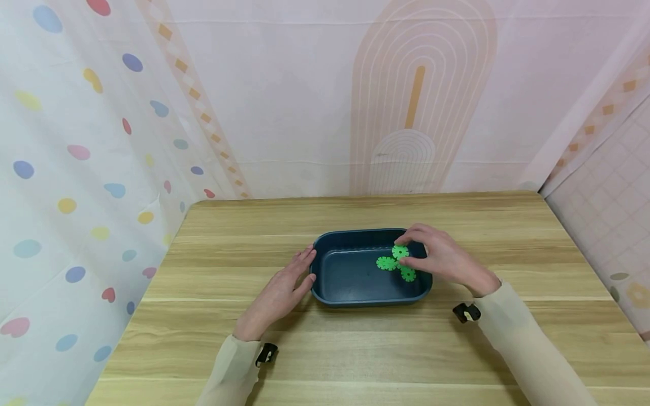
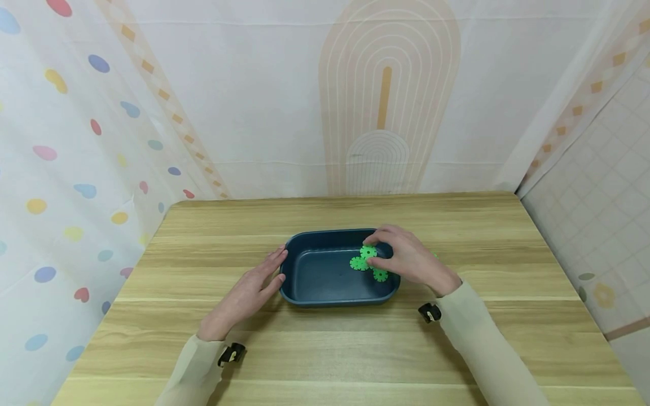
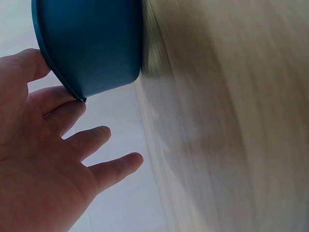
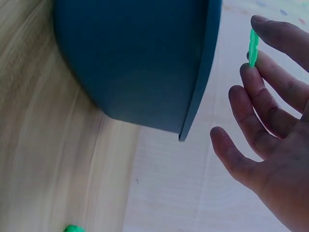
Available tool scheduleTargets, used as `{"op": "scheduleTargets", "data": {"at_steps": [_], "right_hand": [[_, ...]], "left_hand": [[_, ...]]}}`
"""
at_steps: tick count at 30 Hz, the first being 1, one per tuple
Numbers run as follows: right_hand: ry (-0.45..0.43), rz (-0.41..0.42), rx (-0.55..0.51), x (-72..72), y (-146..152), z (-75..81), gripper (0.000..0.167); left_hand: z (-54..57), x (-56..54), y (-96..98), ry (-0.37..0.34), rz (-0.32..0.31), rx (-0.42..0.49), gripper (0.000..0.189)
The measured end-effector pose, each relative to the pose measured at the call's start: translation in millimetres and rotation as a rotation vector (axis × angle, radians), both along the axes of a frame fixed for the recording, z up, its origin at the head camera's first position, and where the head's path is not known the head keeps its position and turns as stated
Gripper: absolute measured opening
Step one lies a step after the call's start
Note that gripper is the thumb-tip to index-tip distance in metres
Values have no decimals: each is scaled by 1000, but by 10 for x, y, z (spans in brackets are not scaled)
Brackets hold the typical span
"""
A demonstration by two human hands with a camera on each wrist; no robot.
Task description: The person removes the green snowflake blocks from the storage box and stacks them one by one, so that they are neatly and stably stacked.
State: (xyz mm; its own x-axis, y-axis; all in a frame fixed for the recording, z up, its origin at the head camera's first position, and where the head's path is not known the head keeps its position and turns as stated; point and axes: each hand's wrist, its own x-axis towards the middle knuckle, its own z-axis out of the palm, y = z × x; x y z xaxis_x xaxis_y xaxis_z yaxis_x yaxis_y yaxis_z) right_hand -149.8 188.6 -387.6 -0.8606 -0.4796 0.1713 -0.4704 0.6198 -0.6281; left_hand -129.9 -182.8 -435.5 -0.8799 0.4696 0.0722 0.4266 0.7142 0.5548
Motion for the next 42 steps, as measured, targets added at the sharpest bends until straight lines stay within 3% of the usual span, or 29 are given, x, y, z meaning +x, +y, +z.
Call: {"op": "scheduleTargets", "data": {"at_steps": [7, 17, 24, 33, 42], "right_hand": [[10, -31, -22, 9, 100, 1, 32], [94, -57, -41, 22, 297, -28, 28], [120, -119, -50, 47, 478, -78, 29], [37, -188, -38, 114, 689, -111, 27], [35, -192, -37, 103, 845, -187, 27]], "left_hand": [[-5, -2, 2, 11, -3, 1, 58], [-11, -13, 7, 24, -7, 6, 58], [7, -2, 3, 7, -6, 9, 58], [18, 1, 5, -2, -4, 6, 58], [10, 1, 5, 6, 2, -1, 59]]}}
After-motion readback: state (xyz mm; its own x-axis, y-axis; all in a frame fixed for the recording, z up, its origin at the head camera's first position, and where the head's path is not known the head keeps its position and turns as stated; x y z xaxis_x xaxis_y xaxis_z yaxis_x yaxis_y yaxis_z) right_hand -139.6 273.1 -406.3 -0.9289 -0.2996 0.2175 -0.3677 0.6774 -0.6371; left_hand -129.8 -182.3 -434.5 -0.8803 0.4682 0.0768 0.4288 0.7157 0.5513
